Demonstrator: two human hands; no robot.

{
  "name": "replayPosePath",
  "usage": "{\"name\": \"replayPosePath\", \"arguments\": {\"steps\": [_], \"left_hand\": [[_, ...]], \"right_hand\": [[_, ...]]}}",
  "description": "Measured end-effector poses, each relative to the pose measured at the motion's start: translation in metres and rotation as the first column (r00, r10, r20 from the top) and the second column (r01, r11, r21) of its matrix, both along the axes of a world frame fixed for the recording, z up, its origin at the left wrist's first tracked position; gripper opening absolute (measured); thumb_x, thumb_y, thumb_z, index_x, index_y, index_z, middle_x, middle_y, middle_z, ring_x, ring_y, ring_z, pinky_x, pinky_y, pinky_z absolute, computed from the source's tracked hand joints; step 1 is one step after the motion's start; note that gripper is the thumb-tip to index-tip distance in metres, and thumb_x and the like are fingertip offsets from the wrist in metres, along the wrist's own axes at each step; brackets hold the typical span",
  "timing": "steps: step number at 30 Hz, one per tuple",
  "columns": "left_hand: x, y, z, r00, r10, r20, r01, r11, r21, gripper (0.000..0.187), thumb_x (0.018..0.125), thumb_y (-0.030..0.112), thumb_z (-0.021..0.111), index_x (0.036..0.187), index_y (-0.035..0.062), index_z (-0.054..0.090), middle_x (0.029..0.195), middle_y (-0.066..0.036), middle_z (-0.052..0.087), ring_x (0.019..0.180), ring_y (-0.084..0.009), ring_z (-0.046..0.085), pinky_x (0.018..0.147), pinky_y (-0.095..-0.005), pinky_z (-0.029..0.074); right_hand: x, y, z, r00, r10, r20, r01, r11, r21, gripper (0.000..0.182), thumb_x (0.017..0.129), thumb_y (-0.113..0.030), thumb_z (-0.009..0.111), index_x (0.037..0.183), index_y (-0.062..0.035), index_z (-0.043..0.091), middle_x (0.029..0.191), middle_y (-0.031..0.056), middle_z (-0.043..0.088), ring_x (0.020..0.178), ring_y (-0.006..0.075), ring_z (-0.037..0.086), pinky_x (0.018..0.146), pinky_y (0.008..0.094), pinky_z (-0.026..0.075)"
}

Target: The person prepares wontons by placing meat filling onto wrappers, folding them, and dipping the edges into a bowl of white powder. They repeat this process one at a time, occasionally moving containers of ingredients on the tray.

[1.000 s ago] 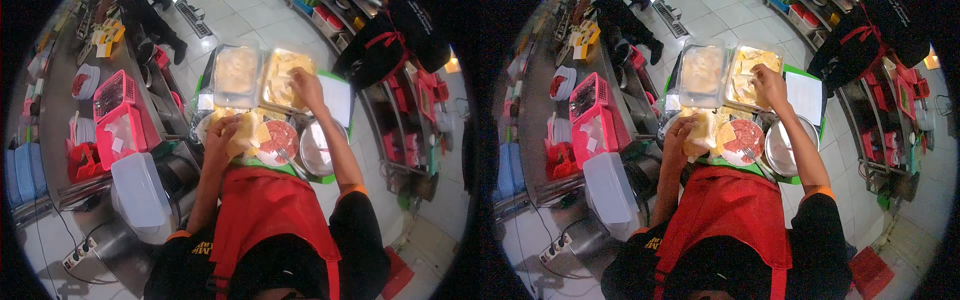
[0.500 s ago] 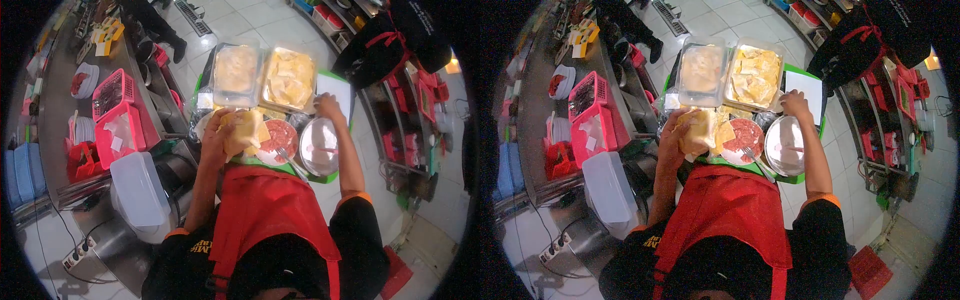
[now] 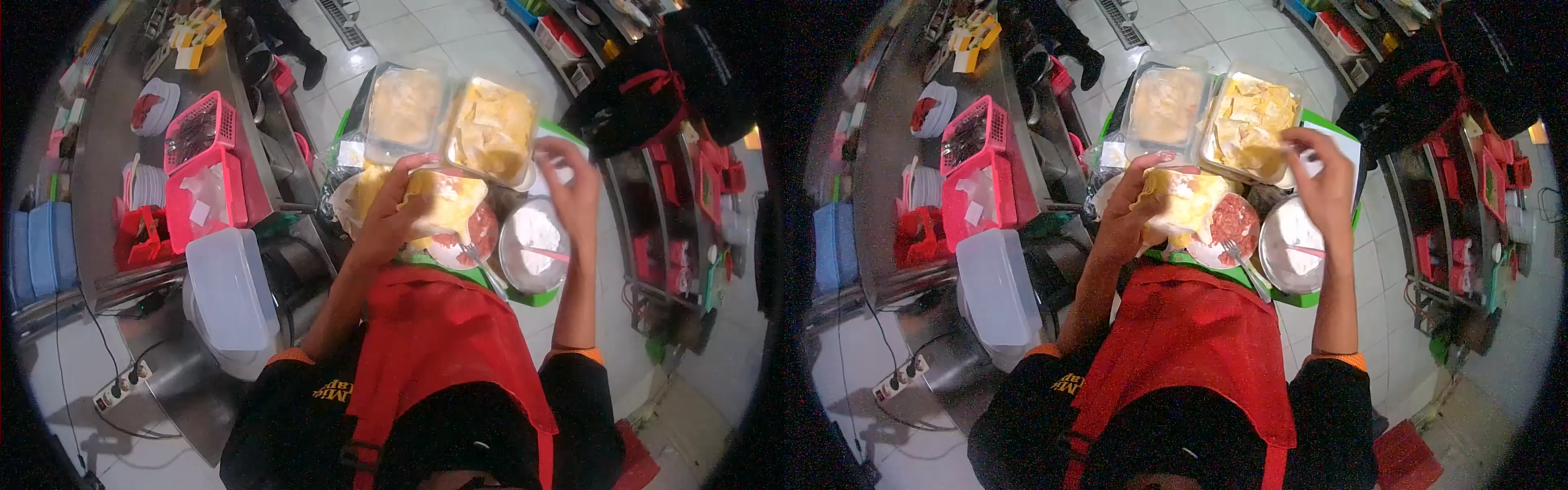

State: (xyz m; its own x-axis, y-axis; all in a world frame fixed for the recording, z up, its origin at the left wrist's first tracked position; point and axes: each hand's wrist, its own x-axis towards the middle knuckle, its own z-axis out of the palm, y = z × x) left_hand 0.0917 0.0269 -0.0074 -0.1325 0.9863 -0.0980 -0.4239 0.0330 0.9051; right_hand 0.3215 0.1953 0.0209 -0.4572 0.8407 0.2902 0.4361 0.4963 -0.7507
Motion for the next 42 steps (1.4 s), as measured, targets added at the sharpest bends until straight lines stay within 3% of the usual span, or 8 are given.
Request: {"name": "replayPosePath", "arguments": {"steps": [4, 23, 27, 29, 34, 36, 40, 42], "left_hand": [[0.010, 0.007, 0.009, 0.995, -0.048, -0.089, 0.054, 0.997, 0.064, 0.048, 0.097, 0.006, 0.054, 0.143, 0.0095, 0.038, 0.133, -0.017, 0.058, 0.116, -0.0221, 0.058, 0.099, -0.0344, 0.048], [0.010, -0.004, 0.017, 0.974, 0.107, -0.199, -0.117, 0.992, -0.039, 0.018, 0.101, 0.012, 0.054, 0.112, 0.0010, 0.063, 0.102, 0.001, 0.062, 0.095, -0.0055, 0.055, 0.084, -0.0226, 0.046], [0.004, -0.006, 0.008, 0.983, 0.102, -0.155, -0.114, 0.991, -0.072, 0.019, 0.102, 0.015, 0.054, 0.112, 0.0010, 0.062, 0.101, 0.002, 0.062, 0.094, -0.0055, 0.055, 0.082, -0.0216, 0.046], [0.006, -0.007, 0.008, 0.988, 0.120, -0.101, -0.131, 0.986, -0.107, 0.018, 0.102, 0.015, 0.055, 0.111, 0.0009, 0.063, 0.101, 0.002, 0.062, 0.095, -0.0056, 0.055, 0.082, -0.0217, 0.046], [0.010, -0.003, 0.017, 0.968, 0.143, -0.206, -0.178, 0.971, -0.162, 0.016, 0.101, 0.014, 0.057, 0.109, 0.0010, 0.063, 0.101, 0.001, 0.063, 0.096, -0.0060, 0.056, 0.083, -0.0231, 0.047], [0.012, 0.004, 0.011, 0.942, 0.205, -0.266, -0.198, 0.979, 0.053, 0.014, 0.099, 0.012, 0.058, 0.106, 0.0001, 0.063, 0.102, -0.003, 0.066, 0.098, -0.0090, 0.057, 0.086, -0.0253, 0.047], [0.005, 0.010, 0.008, 0.881, 0.233, -0.411, -0.147, 0.962, 0.231, 0.014, 0.096, 0.010, 0.063, 0.104, -0.0003, 0.061, 0.110, -0.012, 0.067, 0.102, -0.0176, 0.063, 0.091, -0.0294, 0.048], [0.004, 0.013, 0.014, 0.829, 0.231, -0.509, -0.041, 0.933, 0.357, 0.012, 0.089, 0.004, 0.067, 0.099, -0.0009, 0.063, 0.103, -0.011, 0.067, 0.096, -0.0212, 0.063, 0.086, -0.0293, 0.049]], "right_hand": [[-0.038, -0.049, 0.043, 0.943, 0.326, -0.060, -0.319, 0.943, 0.098, 0.023, 0.080, -0.005, 0.073, 0.102, -0.0035, 0.069, 0.095, 0.0112, 0.069, 0.086, 0.0289, 0.064, 0.077, 0.0355, 0.050], [-0.055, -0.074, 0.034, 0.896, 0.444, -0.005, -0.444, 0.896, -0.022, 0.030, 0.084, 0.006, 0.059, 0.113, -0.0007, 0.066, 0.103, 0.0143, 0.065, 0.089, 0.0276, 0.065, 0.078, 0.0338, 0.052], [-0.051, -0.072, 0.027, 0.898, 0.427, -0.107, -0.435, 0.898, -0.068, 0.029, 0.085, 0.007, 0.060, 0.113, 0.0008, 0.065, 0.107, 0.0120, 0.066, 0.093, 0.0217, 0.065, 0.082, 0.0303, 0.052], [-0.049, -0.075, 0.010, 0.882, 0.163, -0.443, -0.327, 0.888, -0.323, 0.026, 0.086, 0.008, 0.063, 0.112, 0.0029, 0.063, 0.105, 0.0081, 0.066, 0.096, 0.0149, 0.064, 0.085, 0.0270, 0.051], [-0.049, -0.075, 0.007, 0.869, 0.055, -0.492, -0.217, 0.935, -0.279, 0.029, 0.081, 0.009, 0.068, 0.109, 0.0014, 0.062, 0.103, 0.0076, 0.068, 0.096, 0.0150, 0.064, 0.087, 0.0280, 0.051], [-0.041, -0.071, 0.020, 0.924, 0.382, -0.001, -0.377, 0.911, 0.169, 0.037, 0.077, 0.006, 0.069, 0.112, -0.0035, 0.062, 0.102, 0.0115, 0.067, 0.093, 0.0247, 0.065, 0.084, 0.0326, 0.052], [-0.043, -0.068, 0.050, 0.805, 0.539, 0.249, -0.570, 0.818, 0.075, 0.033, 0.081, -0.002, 0.066, 0.114, -0.0059, 0.059, 0.098, 0.0140, 0.066, 0.086, 0.0348, 0.065, 0.077, 0.0374, 0.053], [-0.046, -0.068, 0.052, 0.845, 0.517, 0.133, -0.524, 0.851, 0.021, 0.033, 0.082, -0.002, 0.066, 0.114, -0.0056, 0.058, 0.098, 0.0146, 0.066, 0.087, 0.0353, 0.065, 0.076, 0.0379, 0.053]]}}
